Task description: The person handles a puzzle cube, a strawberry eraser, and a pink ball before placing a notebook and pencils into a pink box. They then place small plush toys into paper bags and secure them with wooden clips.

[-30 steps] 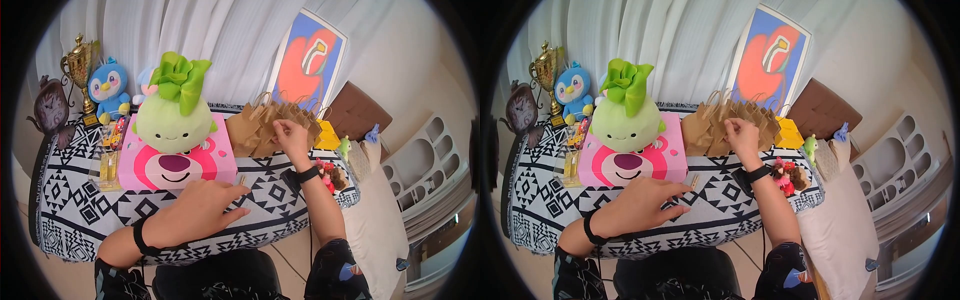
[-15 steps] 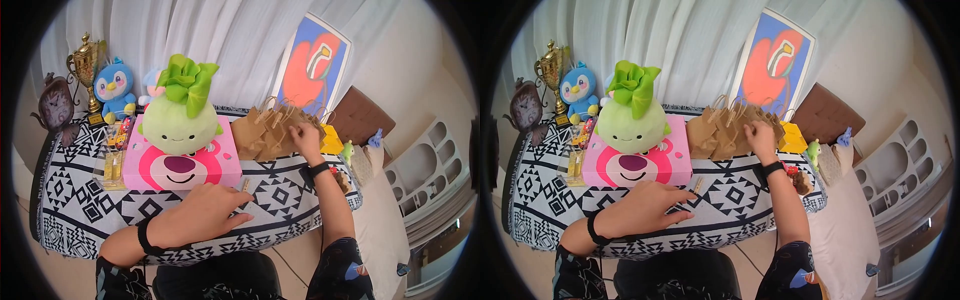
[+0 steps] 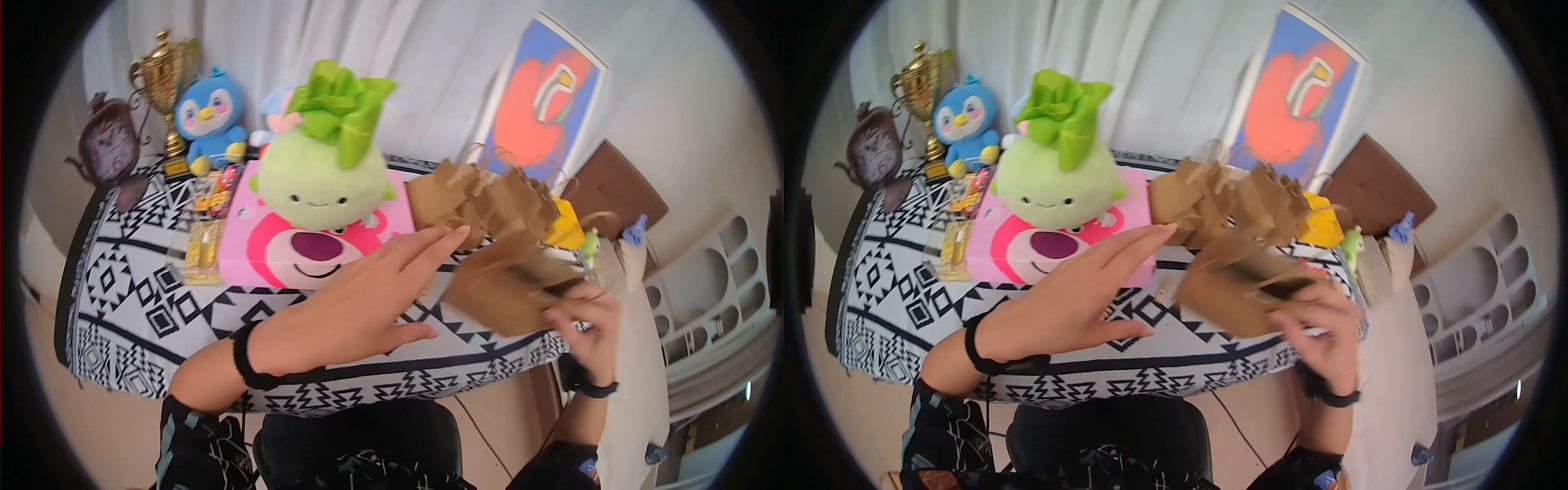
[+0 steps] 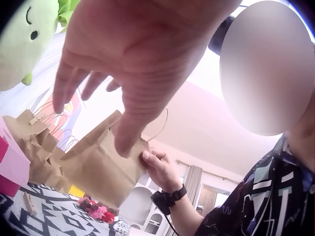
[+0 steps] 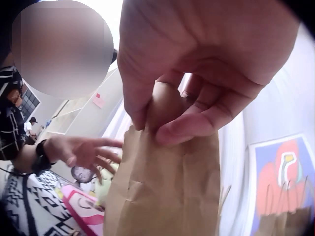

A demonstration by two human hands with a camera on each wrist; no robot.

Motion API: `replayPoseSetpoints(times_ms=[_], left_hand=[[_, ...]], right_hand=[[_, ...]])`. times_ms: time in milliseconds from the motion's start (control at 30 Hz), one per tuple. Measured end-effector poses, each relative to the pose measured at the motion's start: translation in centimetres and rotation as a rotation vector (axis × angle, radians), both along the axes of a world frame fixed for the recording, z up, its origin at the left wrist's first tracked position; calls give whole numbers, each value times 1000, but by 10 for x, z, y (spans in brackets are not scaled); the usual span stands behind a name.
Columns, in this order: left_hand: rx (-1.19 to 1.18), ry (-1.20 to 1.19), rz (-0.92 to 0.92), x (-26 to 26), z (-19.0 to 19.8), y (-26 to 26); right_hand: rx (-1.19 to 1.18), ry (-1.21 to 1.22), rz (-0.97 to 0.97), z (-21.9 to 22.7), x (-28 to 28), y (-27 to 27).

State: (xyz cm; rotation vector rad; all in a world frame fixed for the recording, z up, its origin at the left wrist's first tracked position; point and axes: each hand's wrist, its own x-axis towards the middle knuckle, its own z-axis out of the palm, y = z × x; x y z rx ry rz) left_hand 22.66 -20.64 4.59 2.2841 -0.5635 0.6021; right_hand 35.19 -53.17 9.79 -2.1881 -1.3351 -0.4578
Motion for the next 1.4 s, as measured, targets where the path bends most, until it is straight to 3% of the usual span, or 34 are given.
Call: replayPoseSetpoints(times_ms=[67,133,200,267,333,400,467,533,667,767,833,867,933,1033,1167,1333,1400], left_hand=[[2,52,-132,6,4,-1],[190,-4,-275,9,0,-4],[184,53,-281,6,-5,-9],[343,10,-238,7,-9,-8],[339,-27,-228,4,-8,-9],[250,83,-150,5,-11,-9],[180,-3,-125,6,-15,-11],[1,181,-65,8,-19,-10],[-68,327,2,5,-5,-16],[-67,424,102,0,-4,-19],[-31,166,33,-5,-8,-20],[-30,171,33,-4,-4,-21],[51,-184,-194,1,5,-23],[259,-259,-314,-1,6,-20],[270,-149,-315,-5,2,-19],[283,-117,-59,-4,-13,-18],[274,-18,-68,-8,-6,-17]], right_hand=[[-22,3,193,-21,-4,10],[-46,166,254,-35,-12,19],[-48,150,290,-45,-10,24],[-87,163,310,-51,-10,26],[-82,150,289,-57,-10,24],[-92,175,282,-59,-8,20],[-140,171,267,-57,-6,12],[-125,233,292,-53,-7,8],[-63,479,371,-41,-9,-2],[-45,410,402,-43,-11,-2],[-81,395,377,-43,-12,-1],[-118,382,355,-43,-12,-1],[-112,370,355,-47,-11,-1],[-107,339,365,-47,-12,2],[-153,315,418,-40,-15,5],[-136,366,489,-41,-13,3],[-134,379,523,-40,-6,2]])
